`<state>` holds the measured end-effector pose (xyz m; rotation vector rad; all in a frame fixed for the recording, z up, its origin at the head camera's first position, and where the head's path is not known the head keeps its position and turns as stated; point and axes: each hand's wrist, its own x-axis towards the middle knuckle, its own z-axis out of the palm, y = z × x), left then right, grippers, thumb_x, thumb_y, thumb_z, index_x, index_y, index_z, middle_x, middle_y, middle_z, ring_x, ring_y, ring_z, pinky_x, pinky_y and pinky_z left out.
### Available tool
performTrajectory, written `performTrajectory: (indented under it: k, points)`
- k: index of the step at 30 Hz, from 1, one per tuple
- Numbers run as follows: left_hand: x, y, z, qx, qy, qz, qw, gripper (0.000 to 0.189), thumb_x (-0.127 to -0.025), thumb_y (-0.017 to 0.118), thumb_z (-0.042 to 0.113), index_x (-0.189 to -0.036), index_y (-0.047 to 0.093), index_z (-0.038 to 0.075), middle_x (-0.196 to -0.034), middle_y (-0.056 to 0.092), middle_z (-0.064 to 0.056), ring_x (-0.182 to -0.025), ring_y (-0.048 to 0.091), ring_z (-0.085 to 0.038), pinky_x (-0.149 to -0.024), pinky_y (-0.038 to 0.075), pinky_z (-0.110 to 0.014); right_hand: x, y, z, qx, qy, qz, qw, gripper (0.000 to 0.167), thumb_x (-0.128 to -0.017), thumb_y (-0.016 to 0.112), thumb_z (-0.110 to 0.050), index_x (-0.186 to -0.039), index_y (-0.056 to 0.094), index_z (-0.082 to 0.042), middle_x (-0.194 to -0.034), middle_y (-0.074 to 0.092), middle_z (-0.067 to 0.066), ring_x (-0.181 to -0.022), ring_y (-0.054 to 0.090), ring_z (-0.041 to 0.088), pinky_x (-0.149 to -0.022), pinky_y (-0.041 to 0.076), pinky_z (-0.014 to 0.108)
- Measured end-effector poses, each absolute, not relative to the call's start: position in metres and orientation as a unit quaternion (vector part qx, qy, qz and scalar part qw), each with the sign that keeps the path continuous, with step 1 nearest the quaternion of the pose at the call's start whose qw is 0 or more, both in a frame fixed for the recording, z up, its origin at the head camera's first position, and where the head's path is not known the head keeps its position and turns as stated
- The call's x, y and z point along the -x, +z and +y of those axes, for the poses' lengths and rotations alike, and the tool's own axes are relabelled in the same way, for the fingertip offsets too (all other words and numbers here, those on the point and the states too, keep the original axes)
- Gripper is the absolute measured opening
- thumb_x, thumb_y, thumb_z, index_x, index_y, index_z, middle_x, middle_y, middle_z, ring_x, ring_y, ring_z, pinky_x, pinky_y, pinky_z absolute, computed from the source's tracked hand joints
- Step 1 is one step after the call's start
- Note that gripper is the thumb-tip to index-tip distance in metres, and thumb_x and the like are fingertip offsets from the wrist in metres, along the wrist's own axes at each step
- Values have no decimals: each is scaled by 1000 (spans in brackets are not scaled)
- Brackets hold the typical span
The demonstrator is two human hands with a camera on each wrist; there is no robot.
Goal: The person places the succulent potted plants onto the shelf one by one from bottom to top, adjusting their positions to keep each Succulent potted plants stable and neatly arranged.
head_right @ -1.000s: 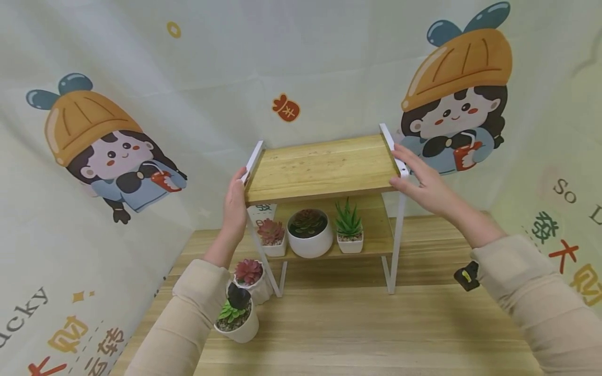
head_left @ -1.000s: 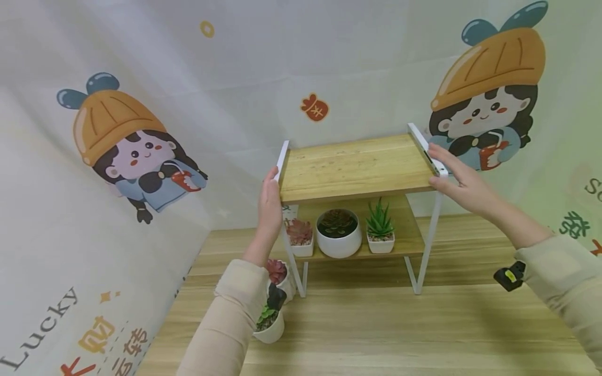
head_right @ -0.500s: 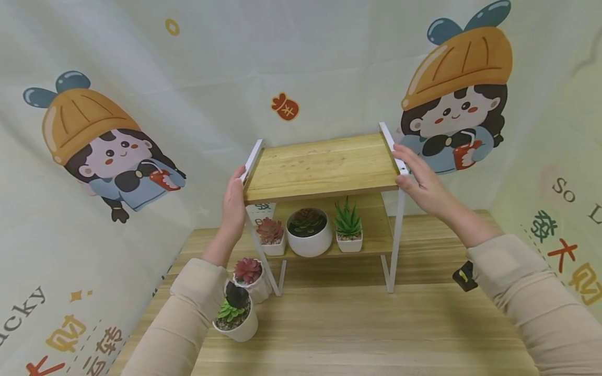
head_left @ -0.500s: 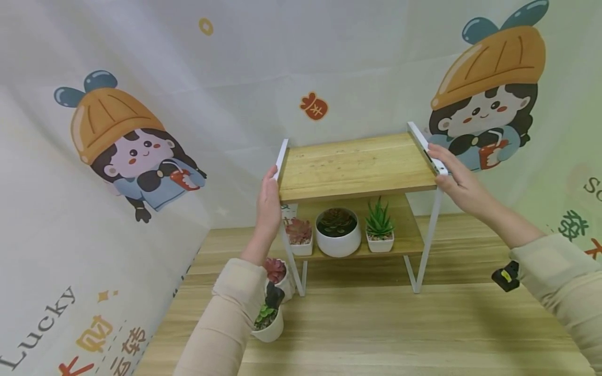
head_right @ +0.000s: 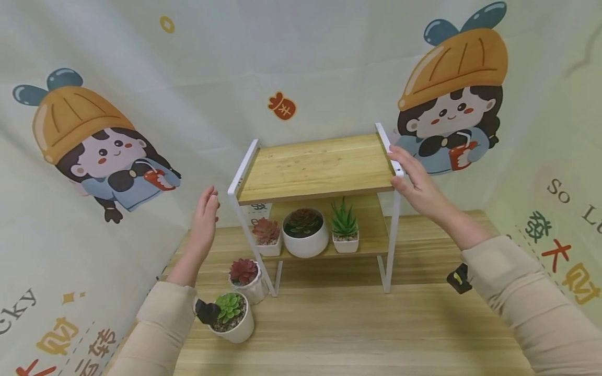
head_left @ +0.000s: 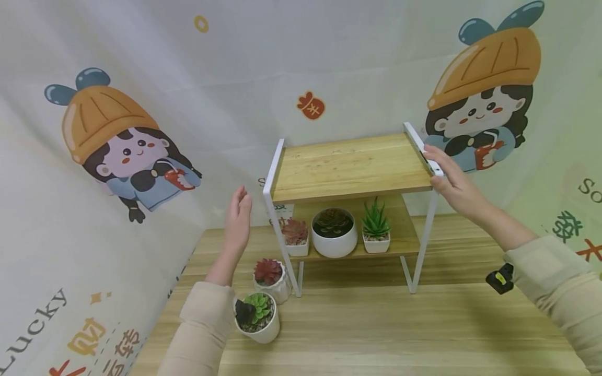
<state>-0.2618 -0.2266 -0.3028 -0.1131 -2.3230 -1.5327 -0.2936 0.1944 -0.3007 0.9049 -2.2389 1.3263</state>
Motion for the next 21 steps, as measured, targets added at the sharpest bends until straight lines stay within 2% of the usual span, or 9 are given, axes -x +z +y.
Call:
performTrajectory:
  k: [5, 8, 11, 15, 21]
  points:
    - [242, -339, -264, -6, -525, -845, 101, 57, -99, 32, 26, -144, 12, -3, -145, 20, -28, -133, 19, -45, -109, 19, -53, 293, -301, 194, -322, 476, -795, 192, 52, -97, 40, -34, -137, 32, 0, -149, 18, 19, -135, 13, 39, -102, 11, 67]
    - [225, -364, -287, -30, -507, -860, 38, 64, -99, 31, 35, -146, 6, 1, -147, 16, -27, -133, 15, -45, -108, 17, -56, 293, -301, 194, -322, 472, -798, 191, 52, -97, 40, -32, -138, 31, 0, -149, 17, 19, -135, 12, 40, -101, 10, 68]
    - [207, -391, -303, -52, -487, -872, -10, 69, -97, 32, 43, -146, 4, 3, -147, 16, -26, -132, 18, -46, -105, 20, -59, 293, -302, 194, -324, 469, -799, 193, 52, -98, 39, -32, -138, 29, 0, -149, 16, 21, -135, 12, 40, -101, 10, 69]
    - [185, -430, -313, -70, -496, -864, -47, 73, -96, 34, 43, -145, 5, -2, -144, 18, -31, -129, 23, -48, -100, 29, -60, 294, -302, 195, -326, 471, -796, 194, 53, -97, 39, -33, -138, 30, 0, -148, 16, 22, -135, 12, 38, -101, 9, 69]
    - [154, -479, -309, -73, -552, -829, -54, 76, -95, 41, 39, -143, 4, -7, -142, 15, -37, -125, 29, -50, -91, 42, -50, 293, -301, 194, -321, 469, -800, 190, 53, -98, 39, -33, -138, 29, -1, -149, 16, 20, -135, 11, 40, -100, 9, 70]
